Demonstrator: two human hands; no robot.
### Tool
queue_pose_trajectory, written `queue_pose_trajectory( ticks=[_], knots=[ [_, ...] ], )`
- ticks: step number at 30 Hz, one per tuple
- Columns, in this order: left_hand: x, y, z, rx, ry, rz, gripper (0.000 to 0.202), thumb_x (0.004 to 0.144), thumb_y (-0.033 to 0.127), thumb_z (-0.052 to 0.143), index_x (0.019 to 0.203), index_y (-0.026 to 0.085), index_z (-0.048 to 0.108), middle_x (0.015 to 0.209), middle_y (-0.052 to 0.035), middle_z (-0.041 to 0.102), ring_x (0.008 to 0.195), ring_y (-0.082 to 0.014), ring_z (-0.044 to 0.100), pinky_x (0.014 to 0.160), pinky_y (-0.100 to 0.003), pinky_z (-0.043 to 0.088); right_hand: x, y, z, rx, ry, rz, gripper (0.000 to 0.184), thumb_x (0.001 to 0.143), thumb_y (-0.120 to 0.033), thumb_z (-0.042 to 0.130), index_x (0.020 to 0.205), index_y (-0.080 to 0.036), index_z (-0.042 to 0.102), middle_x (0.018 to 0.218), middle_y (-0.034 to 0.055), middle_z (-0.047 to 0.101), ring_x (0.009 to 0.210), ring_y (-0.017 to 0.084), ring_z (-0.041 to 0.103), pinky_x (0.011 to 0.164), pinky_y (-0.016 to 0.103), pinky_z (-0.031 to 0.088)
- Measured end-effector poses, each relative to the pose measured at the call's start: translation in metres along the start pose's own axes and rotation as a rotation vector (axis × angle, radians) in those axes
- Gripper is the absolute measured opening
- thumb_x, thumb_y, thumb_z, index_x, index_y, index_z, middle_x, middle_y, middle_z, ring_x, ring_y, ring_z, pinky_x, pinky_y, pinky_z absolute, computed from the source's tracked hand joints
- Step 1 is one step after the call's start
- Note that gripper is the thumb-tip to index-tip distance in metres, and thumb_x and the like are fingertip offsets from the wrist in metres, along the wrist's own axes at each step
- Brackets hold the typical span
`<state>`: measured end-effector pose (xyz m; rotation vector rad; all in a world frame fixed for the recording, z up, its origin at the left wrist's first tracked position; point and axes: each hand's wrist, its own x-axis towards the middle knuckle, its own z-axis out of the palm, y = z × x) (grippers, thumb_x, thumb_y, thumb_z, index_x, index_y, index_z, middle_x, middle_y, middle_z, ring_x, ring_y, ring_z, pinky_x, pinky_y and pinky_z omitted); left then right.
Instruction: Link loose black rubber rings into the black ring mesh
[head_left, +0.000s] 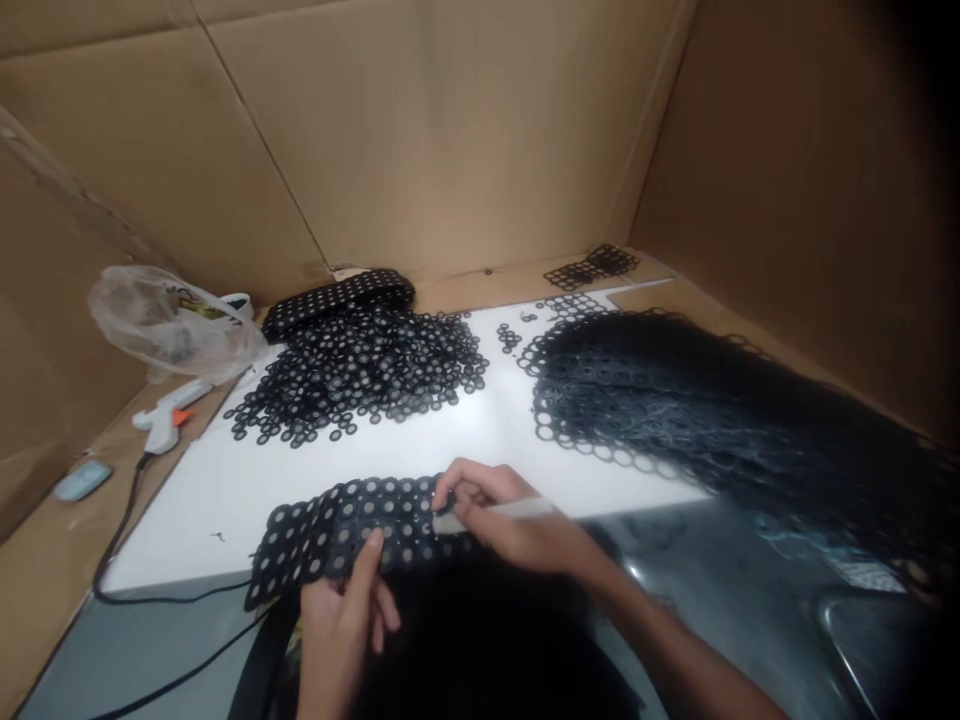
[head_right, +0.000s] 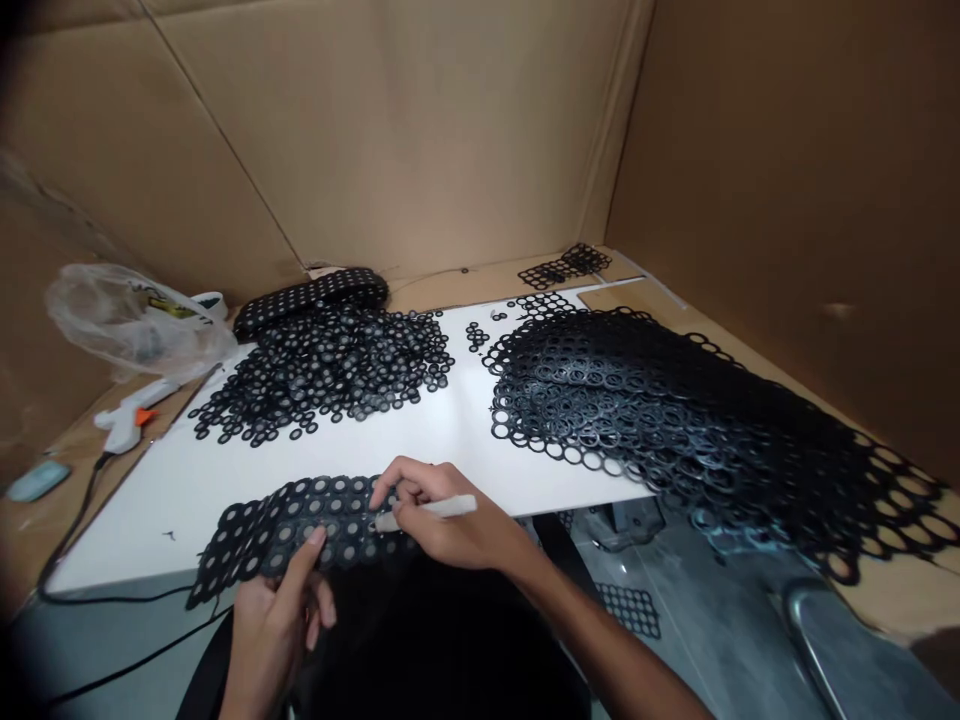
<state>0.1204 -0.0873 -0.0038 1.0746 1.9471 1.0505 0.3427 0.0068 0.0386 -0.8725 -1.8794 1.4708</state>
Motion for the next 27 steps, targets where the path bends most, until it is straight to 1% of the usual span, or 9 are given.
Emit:
queue_pose_trajectory(
  ticks=[3, 6, 8, 11, 14, 17, 19, 23, 27],
  knots=[
    [0.003, -0.005, -0.001, -0.012, -0.074, -0.065, 0.077, 0.088, 0.08, 0.065, 0.041, 0.019, 0.061, 0.04, -0.0076, 0.056, 0.032, -0.0139, 0.046, 0.041, -0.027, 0.038, -0.001, -0.002, 0.006, -0.02, 0.021, -0.013, 0.023, 0.095, -0.008, 0.054, 0.106, -0.021, 0.07, 0.07, -0.007, 0.056, 0.062, 0.011, 0.05, 0.06, 0.023, 0.036],
    [0.004, -0.01, 0.002, 0.08, -0.066, -0.065, 0.074, 0.084, 0.08, 0.071, 0.041, 0.019, 0.063, 0.04, -0.008, 0.058, 0.033, -0.0156, 0.05, 0.044, -0.027, 0.043, 0.001, -0.003, 0.011, -0.029, 0.023, -0.032, 0.02, 0.095, -0.01, 0.058, 0.105, -0.021, 0.071, 0.069, -0.0071, 0.056, 0.062, 0.012, 0.051, 0.062, 0.023, 0.037],
    [0.002, -0.01, 0.005, 0.082, -0.06, -0.059, 0.073, 0.084, 0.079, 0.071, 0.043, 0.02, 0.064, 0.04, -0.0082, 0.059, 0.033, -0.0158, 0.05, 0.042, -0.027, 0.041, 0.003, -0.003, 0.013, -0.023, 0.018, -0.025, 0.017, 0.095, -0.011, 0.059, 0.103, -0.021, 0.071, 0.068, -0.007, 0.056, 0.061, 0.012, 0.051, 0.062, 0.024, 0.038],
    [-0.003, -0.006, 0.009, 0.026, -0.041, -0.07, 0.073, 0.087, 0.076, 0.069, 0.043, 0.019, 0.064, 0.04, -0.0085, 0.059, 0.031, -0.0144, 0.046, 0.038, -0.026, 0.037, 0.005, -0.001, 0.013, -0.012, 0.032, -0.008, 0.018, 0.093, -0.01, 0.058, 0.099, -0.021, 0.071, 0.069, -0.0068, 0.057, 0.062, 0.012, 0.052, 0.064, 0.024, 0.039],
    [-0.007, 0.0, 0.012, -0.034, -0.029, -0.082, 0.074, 0.089, 0.074, 0.069, 0.042, 0.018, 0.061, 0.038, -0.0077, 0.056, 0.029, -0.012, 0.042, 0.036, -0.024, 0.032, 0.005, 0.001, 0.013, -0.009, 0.047, -0.001, 0.021, 0.093, -0.008, 0.056, 0.099, -0.021, 0.071, 0.069, -0.0068, 0.057, 0.064, 0.012, 0.052, 0.065, 0.024, 0.039],
    [-0.01, 0.002, 0.014, -0.09, -0.017, -0.094, 0.074, 0.089, 0.072, 0.071, 0.04, 0.018, 0.06, 0.032, -0.0043, 0.047, 0.029, -0.0104, 0.039, 0.036, -0.023, 0.03, 0.004, 0.002, 0.012, 0.011, 0.042, 0.011, 0.021, 0.095, -0.009, 0.055, 0.101, -0.021, 0.07, 0.07, -0.0067, 0.056, 0.065, 0.012, 0.052, 0.065, 0.023, 0.039],
    [-0.011, 0.002, 0.016, -0.132, -0.006, -0.107, 0.075, 0.088, 0.072, 0.072, 0.038, 0.018, 0.057, 0.03, -0.0027, 0.041, 0.028, -0.0092, 0.036, 0.036, -0.022, 0.027, 0.003, 0.002, 0.011, 0.028, 0.031, 0.02, 0.021, 0.096, -0.009, 0.054, 0.103, -0.021, 0.07, 0.07, -0.0067, 0.055, 0.065, 0.012, 0.052, 0.065, 0.023, 0.038],
    [-0.012, -0.002, 0.02, -0.222, -0.007, -0.152, 0.077, 0.087, 0.072, 0.073, 0.036, 0.017, 0.054, 0.03, -0.0023, 0.04, 0.027, -0.0063, 0.03, 0.035, -0.022, 0.018, 0.003, 0.003, 0.01, 0.054, 0.025, 0.041, 0.022, 0.099, -0.01, 0.051, 0.104, -0.021, 0.069, 0.071, -0.0056, 0.055, 0.066, 0.013, 0.052, 0.064, 0.024, 0.037],
    [-0.011, -0.007, 0.024, -0.253, -0.009, -0.164, 0.077, 0.087, 0.072, 0.071, 0.035, 0.02, 0.048, 0.029, -0.0001, 0.035, 0.026, -0.0071, 0.028, 0.033, -0.022, 0.018, 0.002, 0.005, 0.009, 0.09, 0.011, 0.052, 0.02, 0.101, -0.013, 0.052, 0.106, -0.021, 0.069, 0.073, -0.0044, 0.056, 0.065, 0.013, 0.052, 0.062, 0.024, 0.037]
  ],
)
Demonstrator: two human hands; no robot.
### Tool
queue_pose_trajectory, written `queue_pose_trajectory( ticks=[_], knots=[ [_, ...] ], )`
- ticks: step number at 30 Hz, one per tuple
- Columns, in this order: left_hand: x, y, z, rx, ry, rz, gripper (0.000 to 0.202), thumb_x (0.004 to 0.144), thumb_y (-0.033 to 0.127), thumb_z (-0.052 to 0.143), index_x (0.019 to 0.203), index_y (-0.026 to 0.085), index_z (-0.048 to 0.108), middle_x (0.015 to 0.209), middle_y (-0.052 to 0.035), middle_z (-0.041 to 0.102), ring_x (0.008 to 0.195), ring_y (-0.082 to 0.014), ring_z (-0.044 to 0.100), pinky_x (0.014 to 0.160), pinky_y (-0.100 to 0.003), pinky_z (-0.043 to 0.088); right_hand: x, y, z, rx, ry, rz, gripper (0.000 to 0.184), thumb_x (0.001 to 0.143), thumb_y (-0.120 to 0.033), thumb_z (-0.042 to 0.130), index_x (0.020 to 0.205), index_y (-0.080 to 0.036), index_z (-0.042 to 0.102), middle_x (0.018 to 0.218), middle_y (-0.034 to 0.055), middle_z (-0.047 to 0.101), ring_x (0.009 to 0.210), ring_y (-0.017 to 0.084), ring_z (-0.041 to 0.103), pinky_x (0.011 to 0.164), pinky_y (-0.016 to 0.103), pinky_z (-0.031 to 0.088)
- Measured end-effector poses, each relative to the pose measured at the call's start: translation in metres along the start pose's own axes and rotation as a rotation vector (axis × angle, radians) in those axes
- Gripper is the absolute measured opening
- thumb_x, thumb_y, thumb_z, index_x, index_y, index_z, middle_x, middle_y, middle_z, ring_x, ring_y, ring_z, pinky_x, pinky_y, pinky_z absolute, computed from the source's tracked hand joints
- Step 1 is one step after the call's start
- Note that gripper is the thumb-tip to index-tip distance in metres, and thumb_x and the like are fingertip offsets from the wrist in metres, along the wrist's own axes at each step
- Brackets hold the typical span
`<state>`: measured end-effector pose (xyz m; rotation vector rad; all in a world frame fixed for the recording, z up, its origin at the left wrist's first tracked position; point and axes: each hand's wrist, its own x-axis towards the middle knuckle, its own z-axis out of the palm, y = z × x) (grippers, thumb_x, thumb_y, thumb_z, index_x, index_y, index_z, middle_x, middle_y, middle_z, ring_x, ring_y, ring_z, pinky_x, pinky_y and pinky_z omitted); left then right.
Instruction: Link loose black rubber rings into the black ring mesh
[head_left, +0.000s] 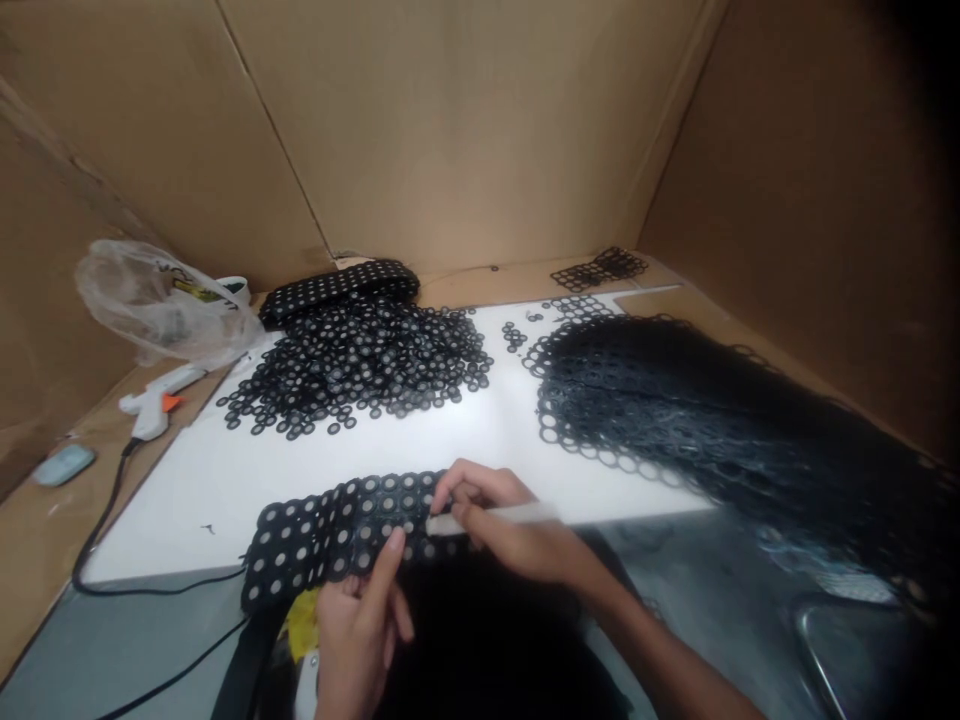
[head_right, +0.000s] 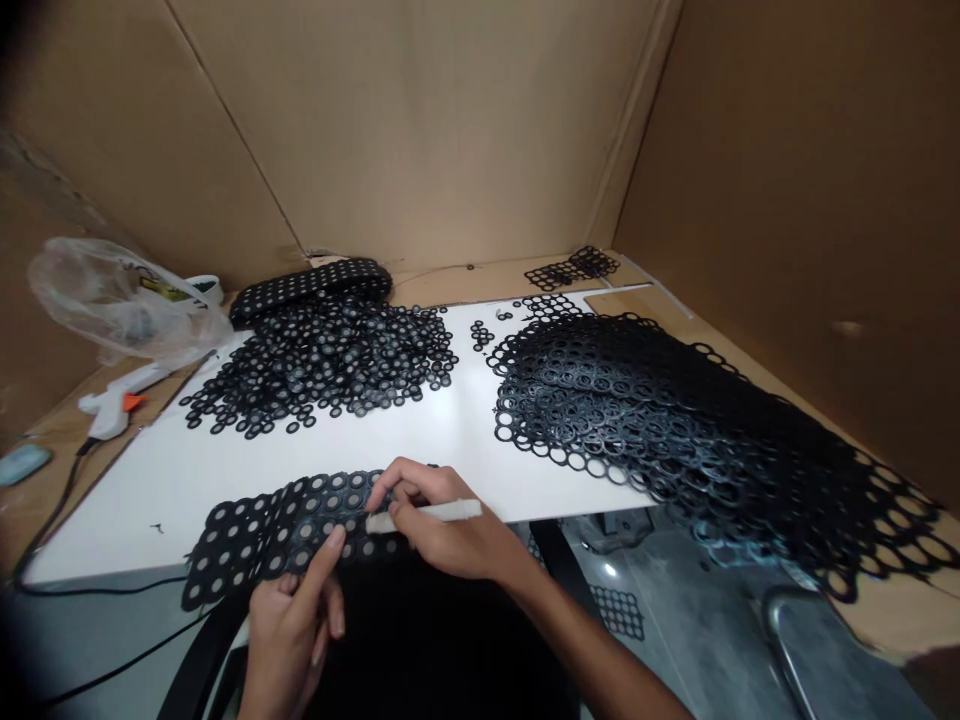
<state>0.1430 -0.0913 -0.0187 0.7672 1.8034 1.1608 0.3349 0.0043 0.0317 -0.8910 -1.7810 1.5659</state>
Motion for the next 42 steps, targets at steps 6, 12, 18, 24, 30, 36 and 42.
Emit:
queue_pose_trajectory(
  ticks=[6, 12, 18, 24, 30, 36, 42],
  knots=[
    [0.003, -0.006, 0.003, -0.081, 0.005, -0.027, 0.076, 0.083, 0.073, 0.072, 0.035, 0.023, 0.041, 0.029, 0.0028, 0.029, 0.025, -0.0059, 0.024, 0.032, -0.021, 0.014, -0.001, 0.004, -0.001, 0.082, -0.005, 0.027, 0.016, 0.103, -0.018, 0.054, 0.109, -0.021, 0.069, 0.073, -0.0042, 0.057, 0.065, 0.013, 0.053, 0.061, 0.023, 0.038],
    [0.002, -0.003, 0.005, -0.139, 0.002, -0.028, 0.074, 0.083, 0.068, 0.075, 0.036, 0.022, 0.042, 0.029, 0.0033, 0.031, 0.026, -0.0054, 0.025, 0.032, -0.021, 0.013, -0.002, 0.0, -0.002, 0.026, 0.002, 0.003, 0.018, 0.105, -0.018, 0.052, 0.112, -0.021, 0.068, 0.072, -0.0053, 0.054, 0.065, 0.013, 0.052, 0.061, 0.023, 0.038],
    [-0.006, 0.006, 0.006, 0.024, 0.08, 0.115, 0.067, 0.09, 0.063, 0.074, 0.041, 0.021, 0.052, 0.034, -0.0003, 0.045, 0.028, -0.0093, 0.037, 0.033, -0.023, 0.028, -0.002, -0.006, 0.012, -0.273, 0.023, -0.101, 0.022, 0.099, -0.012, 0.057, 0.112, -0.024, 0.07, 0.084, -0.0032, 0.067, 0.073, 0.014, 0.06, 0.072, 0.025, 0.043],
    [-0.001, 0.005, -0.001, 0.143, 0.077, 0.1, 0.073, 0.09, 0.069, 0.069, 0.037, 0.021, 0.054, 0.03, -0.0009, 0.04, 0.028, -0.0112, 0.037, 0.034, -0.026, 0.03, -0.003, -0.005, 0.009, -0.157, 0.04, -0.082, 0.017, 0.101, -0.015, 0.056, 0.111, -0.023, 0.069, 0.079, -0.0045, 0.062, 0.069, 0.014, 0.057, 0.068, 0.025, 0.042],
    [-0.004, 0.01, -0.006, 0.178, 0.039, 0.072, 0.073, 0.09, 0.071, 0.069, 0.04, 0.019, 0.06, 0.034, -0.0034, 0.047, 0.032, -0.0112, 0.043, 0.04, -0.025, 0.036, -0.008, -0.007, -0.003, -0.092, 0.032, -0.006, 0.024, 0.097, -0.008, 0.052, 0.109, -0.022, 0.068, 0.071, -0.0063, 0.054, 0.066, 0.013, 0.052, 0.063, 0.025, 0.036],
    [-0.006, 0.011, 0.005, 0.196, -0.039, 0.063, 0.067, 0.084, 0.076, 0.074, 0.052, 0.017, 0.065, 0.048, -0.0093, 0.065, 0.034, -0.0146, 0.052, 0.037, -0.025, 0.043, -0.009, -0.008, -0.002, -0.112, 0.045, 0.001, 0.027, 0.094, -0.006, 0.052, 0.108, -0.023, 0.068, 0.071, -0.0067, 0.055, 0.067, 0.013, 0.052, 0.064, 0.026, 0.036],
    [-0.005, 0.005, 0.012, 0.097, -0.029, 0.015, 0.065, 0.082, 0.071, 0.079, 0.051, 0.016, 0.064, 0.044, -0.0076, 0.061, 0.03, -0.0109, 0.046, 0.033, -0.022, 0.035, -0.015, -0.006, -0.008, -0.113, 0.101, 0.001, 0.028, 0.095, -0.007, 0.051, 0.11, -0.024, 0.067, 0.07, -0.0077, 0.053, 0.065, 0.013, 0.049, 0.062, 0.026, 0.036]
  ],
)
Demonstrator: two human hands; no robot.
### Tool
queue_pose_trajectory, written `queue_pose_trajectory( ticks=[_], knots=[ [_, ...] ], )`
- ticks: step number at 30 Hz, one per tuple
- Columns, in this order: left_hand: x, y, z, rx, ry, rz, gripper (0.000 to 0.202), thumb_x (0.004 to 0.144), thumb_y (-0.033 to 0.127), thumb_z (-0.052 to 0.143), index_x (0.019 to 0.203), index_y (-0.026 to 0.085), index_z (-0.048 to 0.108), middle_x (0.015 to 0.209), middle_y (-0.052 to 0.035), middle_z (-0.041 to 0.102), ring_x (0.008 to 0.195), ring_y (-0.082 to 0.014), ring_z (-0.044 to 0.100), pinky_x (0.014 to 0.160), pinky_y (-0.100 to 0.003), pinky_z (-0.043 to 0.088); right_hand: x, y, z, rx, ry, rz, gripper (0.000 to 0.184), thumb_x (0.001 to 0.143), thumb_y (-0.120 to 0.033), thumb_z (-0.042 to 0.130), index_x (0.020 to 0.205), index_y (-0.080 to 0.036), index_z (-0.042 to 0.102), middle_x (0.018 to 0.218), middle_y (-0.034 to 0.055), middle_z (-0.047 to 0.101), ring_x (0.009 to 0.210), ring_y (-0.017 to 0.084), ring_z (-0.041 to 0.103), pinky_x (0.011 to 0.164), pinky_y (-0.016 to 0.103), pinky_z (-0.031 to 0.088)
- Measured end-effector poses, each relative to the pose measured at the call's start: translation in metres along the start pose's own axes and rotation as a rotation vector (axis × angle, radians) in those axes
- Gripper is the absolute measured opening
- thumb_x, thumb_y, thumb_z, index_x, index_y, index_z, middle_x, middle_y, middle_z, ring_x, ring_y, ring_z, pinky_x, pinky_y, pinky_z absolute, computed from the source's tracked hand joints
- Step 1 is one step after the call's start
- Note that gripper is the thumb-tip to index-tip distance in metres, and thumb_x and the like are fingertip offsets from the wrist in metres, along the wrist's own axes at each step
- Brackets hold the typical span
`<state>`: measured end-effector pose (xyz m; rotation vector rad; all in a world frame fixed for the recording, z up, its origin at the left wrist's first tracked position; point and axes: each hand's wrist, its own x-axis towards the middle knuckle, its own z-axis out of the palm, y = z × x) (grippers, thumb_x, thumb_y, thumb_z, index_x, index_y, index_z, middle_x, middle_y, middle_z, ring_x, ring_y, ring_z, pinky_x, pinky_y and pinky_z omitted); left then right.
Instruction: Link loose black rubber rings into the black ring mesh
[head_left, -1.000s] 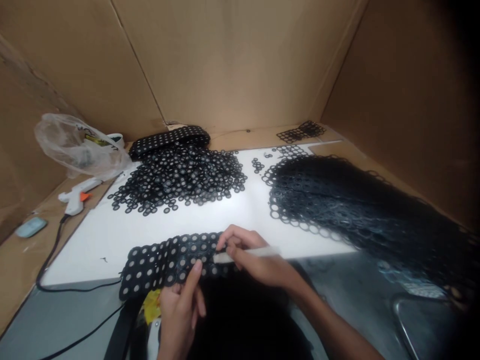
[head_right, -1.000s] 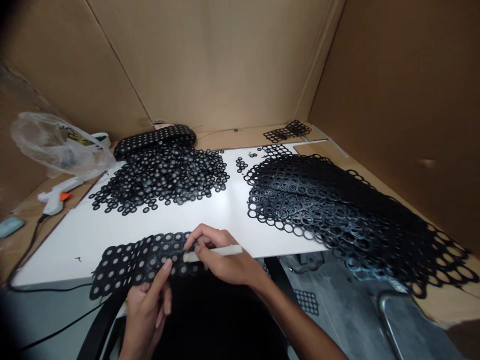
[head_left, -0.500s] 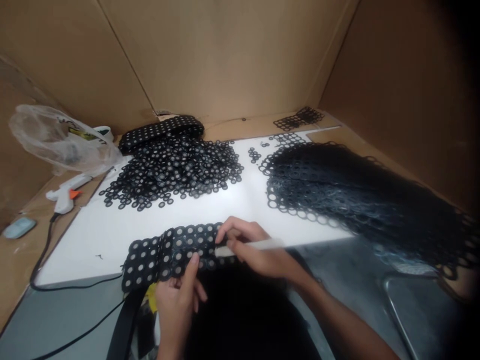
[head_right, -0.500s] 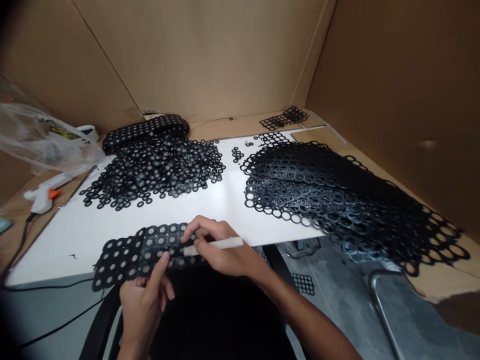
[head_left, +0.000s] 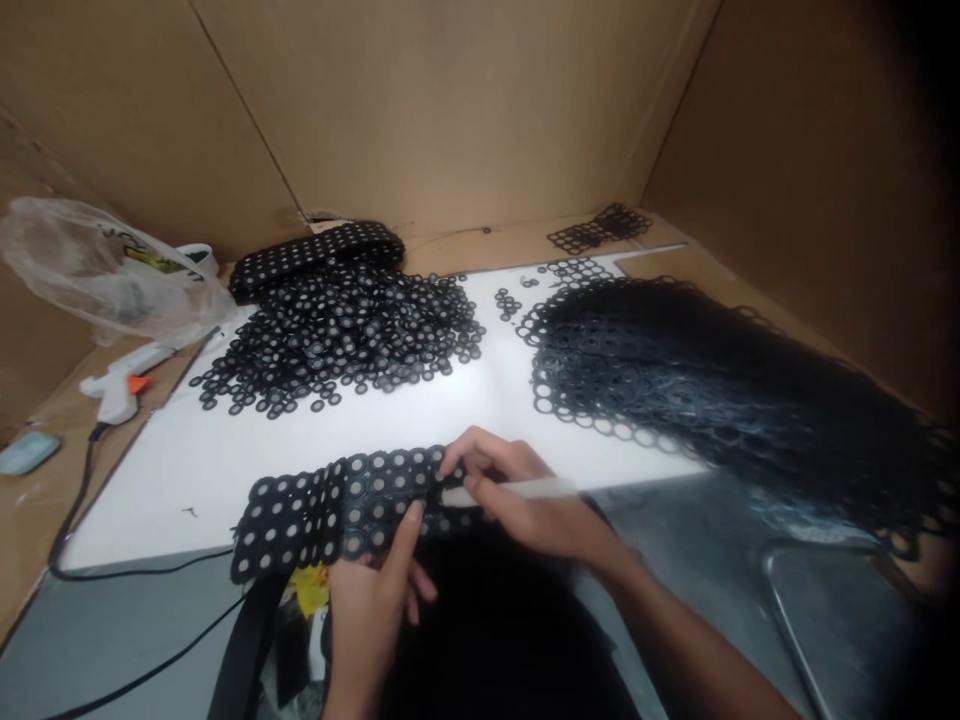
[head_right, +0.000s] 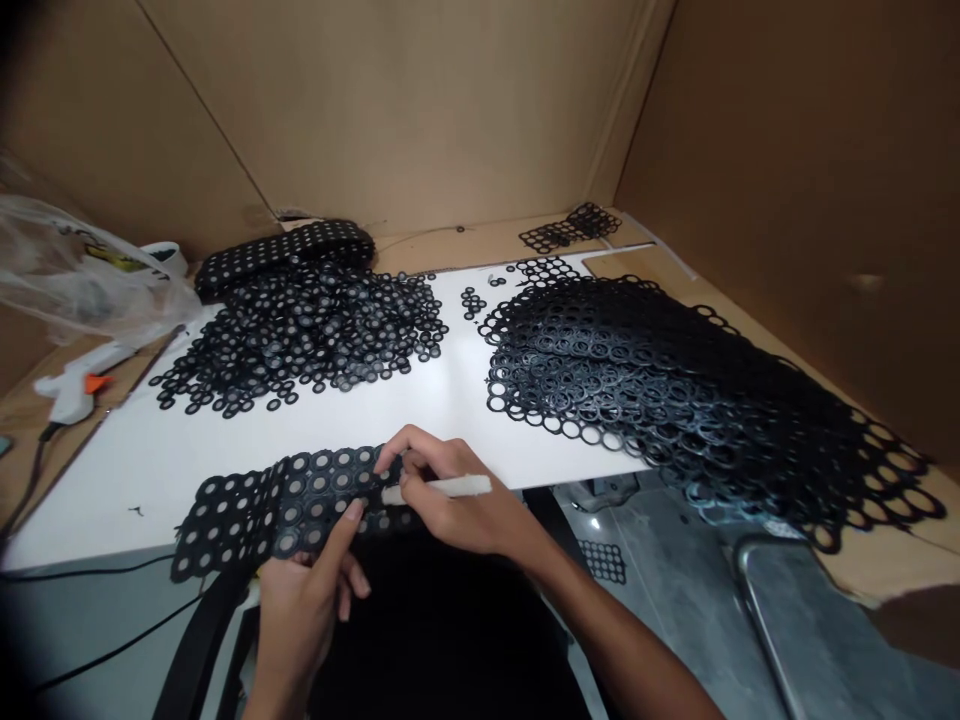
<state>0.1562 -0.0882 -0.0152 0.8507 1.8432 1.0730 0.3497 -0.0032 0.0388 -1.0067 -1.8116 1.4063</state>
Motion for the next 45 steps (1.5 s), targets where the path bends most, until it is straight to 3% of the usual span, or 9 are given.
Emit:
queue_pose_trajectory(
  ticks=[8, 14, 18, 24, 27, 35, 38, 42, 45],
  knots=[
    [0.0, -0.008, 0.003, -0.111, -0.014, -0.008, 0.066, 0.084, 0.065, 0.08, 0.045, 0.018, 0.055, 0.037, -0.003, 0.052, 0.026, -0.0078, 0.038, 0.031, -0.021, 0.024, 0.0, 0.002, 0.0, -0.025, -0.03, -0.062, 0.025, 0.096, -0.008, 0.053, 0.112, -0.023, 0.066, 0.071, -0.0075, 0.055, 0.064, 0.013, 0.051, 0.062, 0.024, 0.038],
    [-0.006, -0.004, 0.002, -0.116, -0.016, 0.072, 0.067, 0.087, 0.062, 0.079, 0.043, 0.019, 0.052, 0.033, -0.0004, 0.046, 0.025, -0.0074, 0.035, 0.031, -0.021, 0.022, -0.001, -0.002, 0.007, -0.167, -0.071, -0.058, 0.035, 0.099, -0.012, 0.057, 0.131, -0.026, 0.06, 0.073, -0.0083, 0.062, 0.062, 0.012, 0.054, 0.064, 0.025, 0.036],
    [-0.01, 0.003, 0.001, -0.104, -0.023, 0.052, 0.067, 0.089, 0.06, 0.078, 0.043, 0.018, 0.054, 0.035, -0.0025, 0.049, 0.026, -0.0072, 0.036, 0.031, -0.021, 0.023, -0.003, -0.003, 0.0, -0.047, -0.05, -0.04, 0.035, 0.1, -0.013, 0.056, 0.131, -0.026, 0.06, 0.069, -0.0095, 0.055, 0.06, 0.012, 0.05, 0.061, 0.024, 0.036],
    [-0.013, 0.004, 0.004, -0.278, -0.045, -0.029, 0.045, 0.086, 0.057, 0.08, 0.074, 0.015, 0.07, 0.041, 0.0022, 0.053, 0.029, -0.0076, 0.039, 0.031, -0.017, 0.024, -0.009, 0.001, -0.013, -0.024, -0.014, 0.003, 0.04, 0.093, -0.004, 0.054, 0.126, -0.026, 0.061, 0.063, -0.0117, 0.047, 0.057, 0.012, 0.043, 0.057, 0.023, 0.033],
    [-0.014, 0.003, 0.005, -0.297, -0.049, -0.045, 0.045, 0.086, 0.058, 0.079, 0.086, 0.014, 0.072, 0.04, 0.0029, 0.053, 0.029, -0.0086, 0.041, 0.031, -0.016, 0.025, -0.01, 0.001, -0.012, -0.029, -0.012, 0.031, 0.04, 0.092, -0.004, 0.054, 0.125, -0.026, 0.062, 0.064, -0.0114, 0.05, 0.059, 0.012, 0.045, 0.057, 0.023, 0.034],
    [-0.015, 0.013, 0.007, -0.016, -0.041, 0.001, 0.059, 0.086, 0.064, 0.079, 0.054, 0.016, 0.061, 0.044, -0.0059, 0.06, 0.032, -0.0104, 0.046, 0.034, -0.021, 0.033, -0.011, 0.003, -0.008, -0.022, -0.01, -0.013, 0.033, 0.097, -0.009, 0.057, 0.126, -0.024, 0.064, 0.067, -0.0101, 0.052, 0.06, 0.011, 0.048, 0.059, 0.022, 0.036],
    [-0.016, 0.017, 0.009, 0.022, -0.021, 0.019, 0.062, 0.087, 0.063, 0.078, 0.048, 0.018, 0.059, 0.042, -0.0041, 0.057, 0.03, -0.0092, 0.042, 0.033, -0.022, 0.032, -0.012, 0.004, -0.007, -0.022, -0.001, -0.032, 0.031, 0.1, -0.011, 0.056, 0.127, -0.025, 0.065, 0.067, -0.0096, 0.052, 0.06, 0.012, 0.048, 0.059, 0.023, 0.036],
    [-0.02, 0.018, 0.008, 0.038, 0.007, 0.032, 0.071, 0.089, 0.063, 0.076, 0.038, 0.021, 0.049, 0.032, -0.001, 0.043, 0.028, -0.0096, 0.038, 0.033, -0.023, 0.034, -0.012, 0.001, -0.002, -0.079, -0.028, -0.045, 0.032, 0.101, -0.014, 0.057, 0.13, -0.026, 0.064, 0.069, -0.0089, 0.056, 0.059, 0.012, 0.05, 0.061, 0.024, 0.036],
    [-0.019, 0.015, 0.004, 0.053, 0.026, 0.042, 0.07, 0.088, 0.063, 0.076, 0.039, 0.023, 0.047, 0.033, -0.0007, 0.043, 0.027, -0.01, 0.038, 0.033, -0.023, 0.035, -0.011, -0.001, 0.001, -0.128, -0.045, -0.046, 0.037, 0.1, -0.014, 0.059, 0.134, -0.026, 0.064, 0.071, -0.0083, 0.059, 0.06, 0.012, 0.052, 0.062, 0.024, 0.036]
  ],
)
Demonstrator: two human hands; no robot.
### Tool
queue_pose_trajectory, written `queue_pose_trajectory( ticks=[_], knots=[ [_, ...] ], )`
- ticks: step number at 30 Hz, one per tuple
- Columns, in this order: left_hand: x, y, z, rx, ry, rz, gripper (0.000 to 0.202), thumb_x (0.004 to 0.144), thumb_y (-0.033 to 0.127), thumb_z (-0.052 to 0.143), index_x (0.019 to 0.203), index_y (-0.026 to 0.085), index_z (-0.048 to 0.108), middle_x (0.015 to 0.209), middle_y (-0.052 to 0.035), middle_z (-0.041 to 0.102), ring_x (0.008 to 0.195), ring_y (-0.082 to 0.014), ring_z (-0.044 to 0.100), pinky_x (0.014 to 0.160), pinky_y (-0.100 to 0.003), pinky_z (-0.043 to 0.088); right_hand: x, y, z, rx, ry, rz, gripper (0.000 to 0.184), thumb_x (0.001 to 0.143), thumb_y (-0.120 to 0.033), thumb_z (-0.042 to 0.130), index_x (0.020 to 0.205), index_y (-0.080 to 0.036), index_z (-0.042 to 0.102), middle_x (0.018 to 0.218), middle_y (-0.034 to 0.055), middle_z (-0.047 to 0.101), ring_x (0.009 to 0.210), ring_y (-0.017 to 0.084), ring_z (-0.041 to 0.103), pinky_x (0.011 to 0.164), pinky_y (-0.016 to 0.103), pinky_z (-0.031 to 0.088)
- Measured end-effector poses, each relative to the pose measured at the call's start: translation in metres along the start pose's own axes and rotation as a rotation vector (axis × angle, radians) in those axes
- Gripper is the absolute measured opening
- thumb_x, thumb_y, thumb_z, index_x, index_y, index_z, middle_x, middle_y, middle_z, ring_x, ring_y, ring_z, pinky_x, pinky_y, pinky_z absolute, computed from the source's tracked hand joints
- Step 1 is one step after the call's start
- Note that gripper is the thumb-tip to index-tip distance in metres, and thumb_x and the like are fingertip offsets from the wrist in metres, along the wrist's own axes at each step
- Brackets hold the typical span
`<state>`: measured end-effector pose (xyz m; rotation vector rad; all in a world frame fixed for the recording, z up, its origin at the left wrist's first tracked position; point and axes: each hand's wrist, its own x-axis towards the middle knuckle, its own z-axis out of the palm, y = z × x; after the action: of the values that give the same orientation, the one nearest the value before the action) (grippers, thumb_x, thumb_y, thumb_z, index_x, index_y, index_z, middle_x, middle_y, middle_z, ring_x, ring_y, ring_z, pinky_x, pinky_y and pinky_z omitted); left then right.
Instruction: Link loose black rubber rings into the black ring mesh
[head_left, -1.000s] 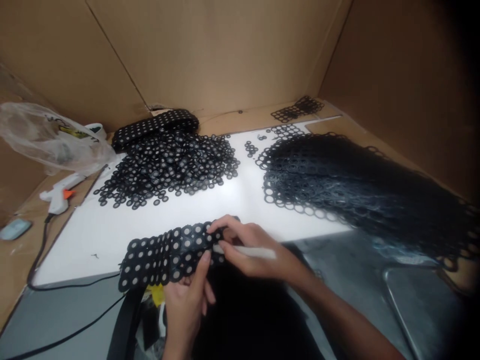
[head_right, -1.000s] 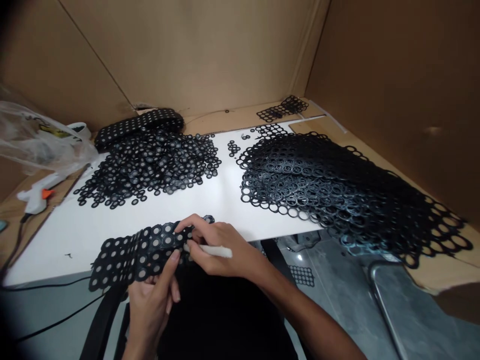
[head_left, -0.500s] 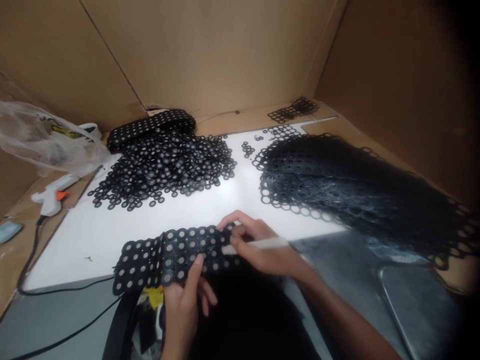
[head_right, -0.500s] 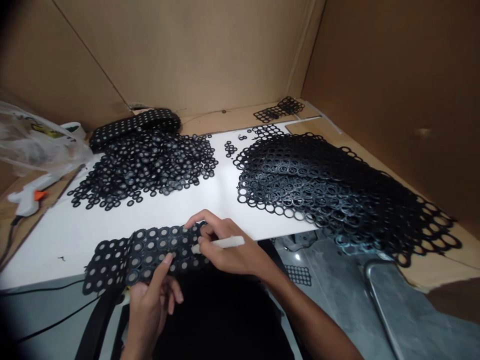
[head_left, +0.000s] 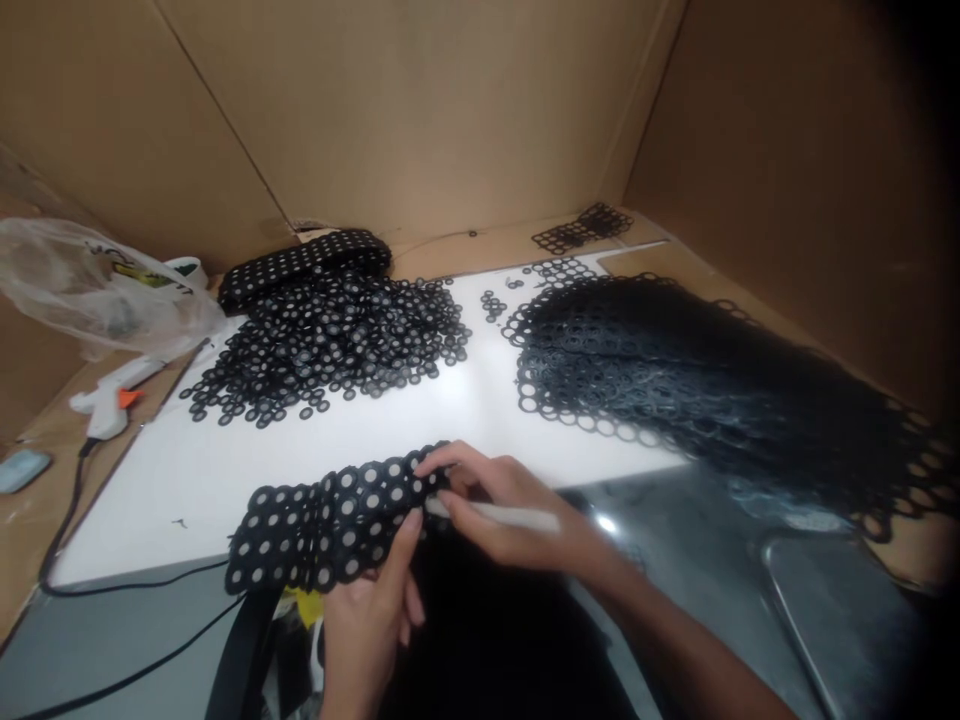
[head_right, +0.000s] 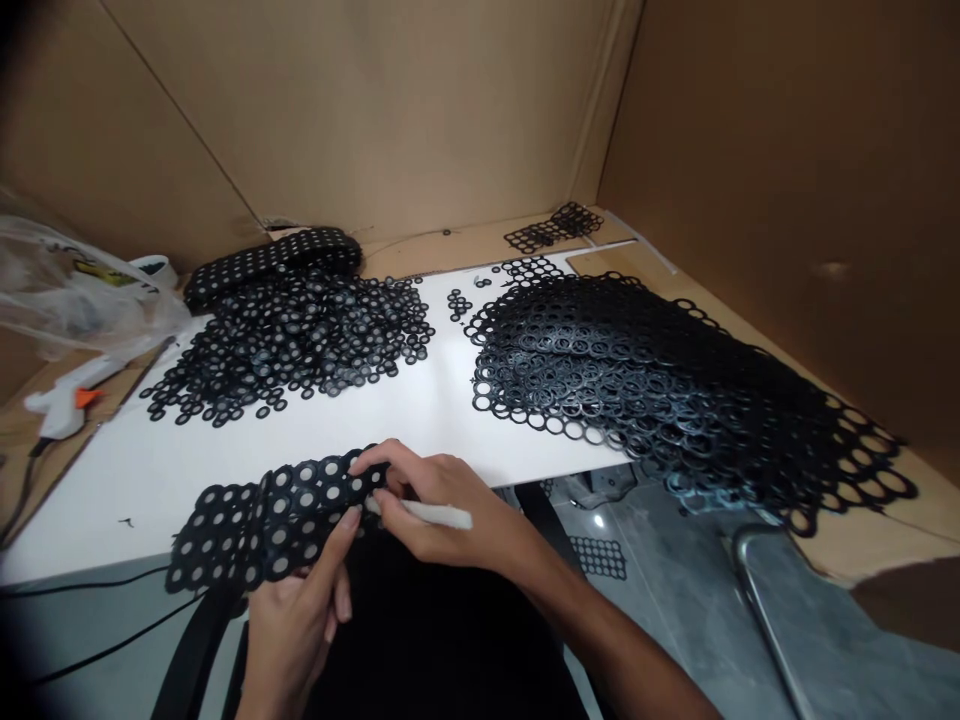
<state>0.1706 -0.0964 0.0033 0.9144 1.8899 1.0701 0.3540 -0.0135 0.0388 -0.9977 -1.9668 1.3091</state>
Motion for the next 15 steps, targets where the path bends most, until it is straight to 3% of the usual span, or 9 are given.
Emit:
queue_pose_trajectory(
  ticks=[8, 15],
  knots=[
    [0.013, -0.023, -0.006, -0.171, -0.042, -0.055, 0.058, 0.083, 0.066, 0.077, 0.053, 0.02, 0.06, 0.04, 0.0011, 0.051, 0.031, -0.0104, 0.043, 0.033, -0.022, 0.035, -0.006, 0.007, -0.019, 0.133, 0.072, 0.001, 0.037, 0.098, -0.008, 0.055, 0.13, -0.024, 0.062, 0.065, -0.0105, 0.046, 0.057, 0.011, 0.042, 0.058, 0.023, 0.033],
    [0.01, -0.025, 0.001, -0.286, -0.094, -0.097, 0.057, 0.078, 0.069, 0.08, 0.073, 0.013, 0.074, 0.041, 0.0004, 0.053, 0.031, -0.01, 0.041, 0.031, -0.02, 0.029, -0.003, 0.003, -0.014, 0.103, 0.039, 0.052, 0.037, 0.097, -0.007, 0.054, 0.128, -0.024, 0.064, 0.065, -0.0103, 0.05, 0.057, 0.011, 0.043, 0.057, 0.023, 0.033]
  ],
)
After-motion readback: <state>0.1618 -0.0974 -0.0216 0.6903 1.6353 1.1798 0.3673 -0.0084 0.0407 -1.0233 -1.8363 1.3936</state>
